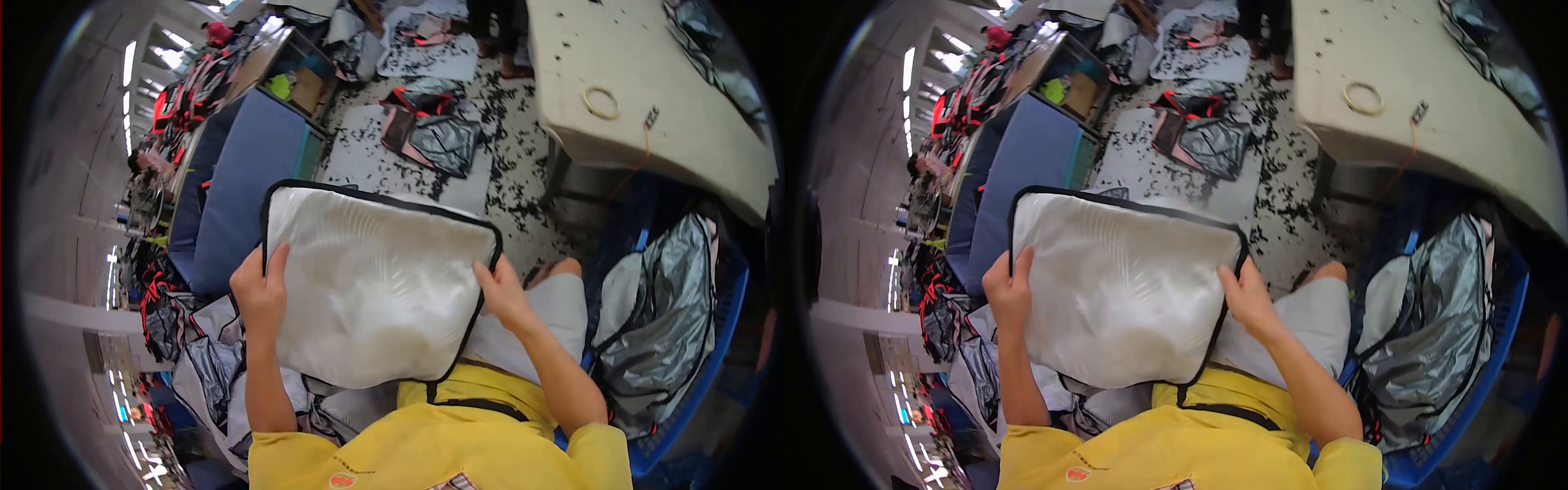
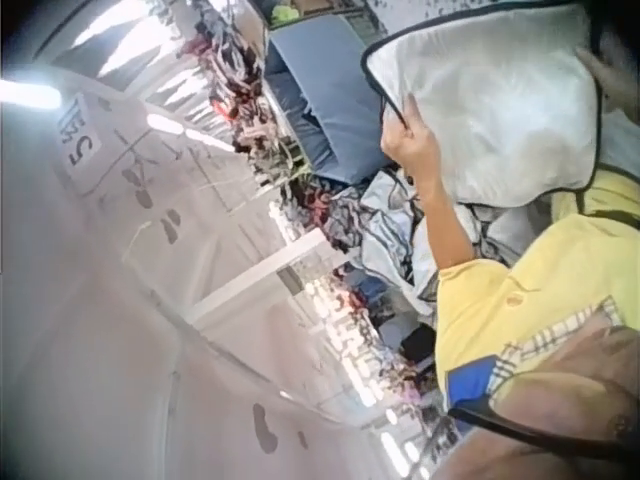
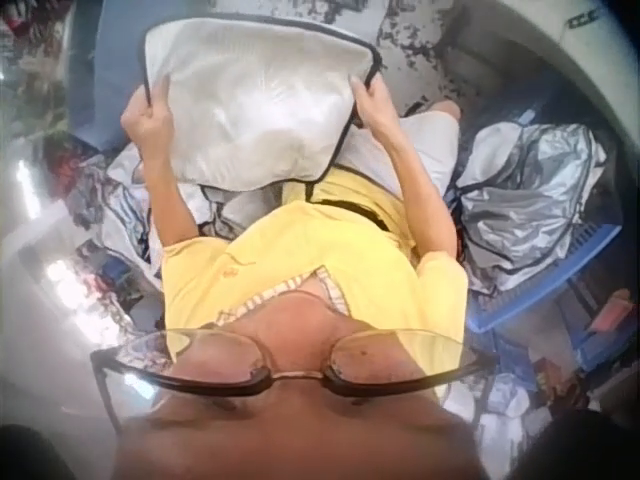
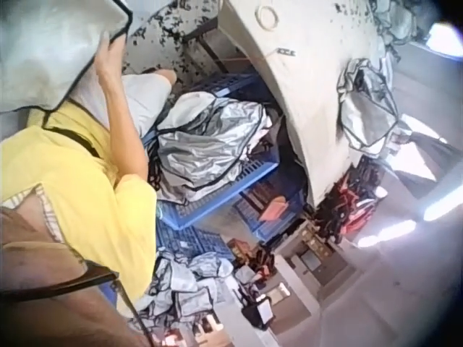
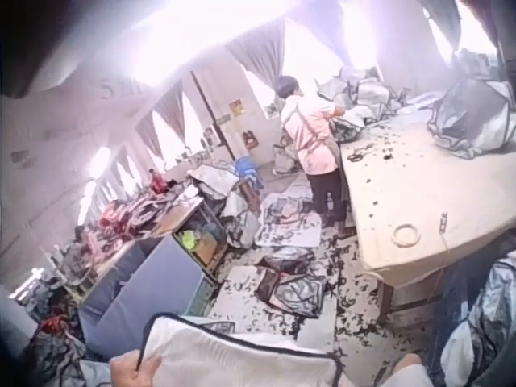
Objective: Inspecting, sorting, and organizing a large quantity of soft bags in a manufacturing workshop.
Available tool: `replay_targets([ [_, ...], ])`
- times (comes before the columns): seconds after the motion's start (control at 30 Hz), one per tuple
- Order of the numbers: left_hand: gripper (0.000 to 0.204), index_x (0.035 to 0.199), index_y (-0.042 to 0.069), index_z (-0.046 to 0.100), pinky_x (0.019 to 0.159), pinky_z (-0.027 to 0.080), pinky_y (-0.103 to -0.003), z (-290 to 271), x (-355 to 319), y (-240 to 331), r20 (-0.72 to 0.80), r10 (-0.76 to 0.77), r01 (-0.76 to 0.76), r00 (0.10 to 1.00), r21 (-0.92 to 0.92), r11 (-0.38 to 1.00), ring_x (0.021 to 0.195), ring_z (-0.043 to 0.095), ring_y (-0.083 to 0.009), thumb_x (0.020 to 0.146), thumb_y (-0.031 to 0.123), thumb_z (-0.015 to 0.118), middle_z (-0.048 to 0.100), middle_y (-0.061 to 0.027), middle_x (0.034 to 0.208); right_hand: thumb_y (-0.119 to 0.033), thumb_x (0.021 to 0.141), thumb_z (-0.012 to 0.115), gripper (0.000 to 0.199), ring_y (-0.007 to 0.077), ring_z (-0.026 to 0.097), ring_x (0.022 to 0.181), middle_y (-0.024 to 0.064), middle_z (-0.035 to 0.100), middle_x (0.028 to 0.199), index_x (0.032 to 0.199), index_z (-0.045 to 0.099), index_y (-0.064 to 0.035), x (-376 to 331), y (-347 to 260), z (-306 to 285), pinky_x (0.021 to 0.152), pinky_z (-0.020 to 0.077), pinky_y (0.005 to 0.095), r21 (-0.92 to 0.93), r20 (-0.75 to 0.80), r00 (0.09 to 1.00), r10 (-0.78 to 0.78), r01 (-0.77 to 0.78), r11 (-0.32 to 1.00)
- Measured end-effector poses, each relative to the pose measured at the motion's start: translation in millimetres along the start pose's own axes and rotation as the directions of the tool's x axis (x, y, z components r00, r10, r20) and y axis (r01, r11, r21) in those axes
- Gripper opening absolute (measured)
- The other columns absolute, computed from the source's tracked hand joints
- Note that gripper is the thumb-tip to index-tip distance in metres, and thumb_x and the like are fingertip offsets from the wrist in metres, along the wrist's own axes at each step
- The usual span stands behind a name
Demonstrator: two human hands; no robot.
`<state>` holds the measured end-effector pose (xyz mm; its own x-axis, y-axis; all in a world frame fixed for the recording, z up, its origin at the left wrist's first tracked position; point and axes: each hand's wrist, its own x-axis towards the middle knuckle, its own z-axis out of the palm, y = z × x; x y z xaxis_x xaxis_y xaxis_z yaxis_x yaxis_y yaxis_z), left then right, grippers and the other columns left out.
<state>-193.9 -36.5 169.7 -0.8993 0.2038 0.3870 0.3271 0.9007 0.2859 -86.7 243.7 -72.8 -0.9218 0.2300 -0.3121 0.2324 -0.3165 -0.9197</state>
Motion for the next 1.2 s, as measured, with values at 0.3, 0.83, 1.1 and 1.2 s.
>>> replay_targets([
  [0.3, 0.021, 0.109, 0.001, 0.074, 0.074, 0.054, -0.044, -54.4, -126.4, 88.1, -0.172, 0.398, -0.398, 0.901, 0.037, 0.917, 0.083, 0.069, -0.0385, 0.092, 0.015, 0.073, 0.072, -0.0169, 0.106, -0.019, 0.104, 0.062, 0.023, 0.0094, 0.051, 0.079, 0.0011, 0.063, 0.090, 0.114, 0.063, 0.0016, 120.7, -196.0, 32.4, 0.071, 0.0461, 0.0286, -0.199, 0.079, 0.839, -0.538, 0.542, 0.816],
  [0.83, 0.049, 0.144, 0.001, 0.052, 0.104, 0.046, -0.040, 179.0, -242.3, 128.4, 0.658, 0.677, -0.318, 0.330, -0.598, 0.736, 0.111, 0.064, -0.0332, 0.105, 0.031, 0.049, 0.064, -0.0212, 0.130, -0.031, 0.099, 0.068, 0.066, 0.0416, 0.071, 0.104, 0.0262, 0.072, 0.117, 0.153, 0.040, -0.0069, 9.3, -101.8, 18.4, 0.092, 0.0537, 0.0429, -0.796, 0.133, 0.956, -0.262, 0.260, 0.546],
  [1.1, 0.057, 0.144, -0.002, 0.050, 0.114, 0.045, -0.047, 135.6, -303.3, -7.6, 0.703, 0.434, 0.780, 0.563, -0.626, 0.003, 0.134, 0.057, -0.0361, 0.097, 0.020, 0.071, 0.059, -0.0248, 0.141, -0.041, 0.100, 0.064, 0.059, 0.0505, 0.066, 0.109, 0.0351, 0.067, 0.115, 0.131, 0.053, 0.0073, 10.1, -67.1, -29.3, 0.092, 0.0514, 0.0501, -0.852, -0.034, 0.930, -0.366, 0.164, 0.497],
  [1.2, 0.065, 0.142, 0.005, 0.053, 0.085, 0.061, -0.050, 105.0, -268.7, -1.9, 0.872, -0.131, 0.622, 0.472, -0.434, -0.652, 0.104, 0.072, -0.0367, 0.103, 0.057, 0.053, 0.069, -0.0180, 0.127, -0.040, 0.100, 0.066, 0.053, 0.0387, 0.071, 0.103, 0.0286, 0.071, 0.111, 0.126, 0.058, 0.0049, 7.1, -58.0, -39.7, 0.089, 0.0530, 0.0426, -0.810, -0.091, 0.909, -0.406, 0.170, 0.562],
])
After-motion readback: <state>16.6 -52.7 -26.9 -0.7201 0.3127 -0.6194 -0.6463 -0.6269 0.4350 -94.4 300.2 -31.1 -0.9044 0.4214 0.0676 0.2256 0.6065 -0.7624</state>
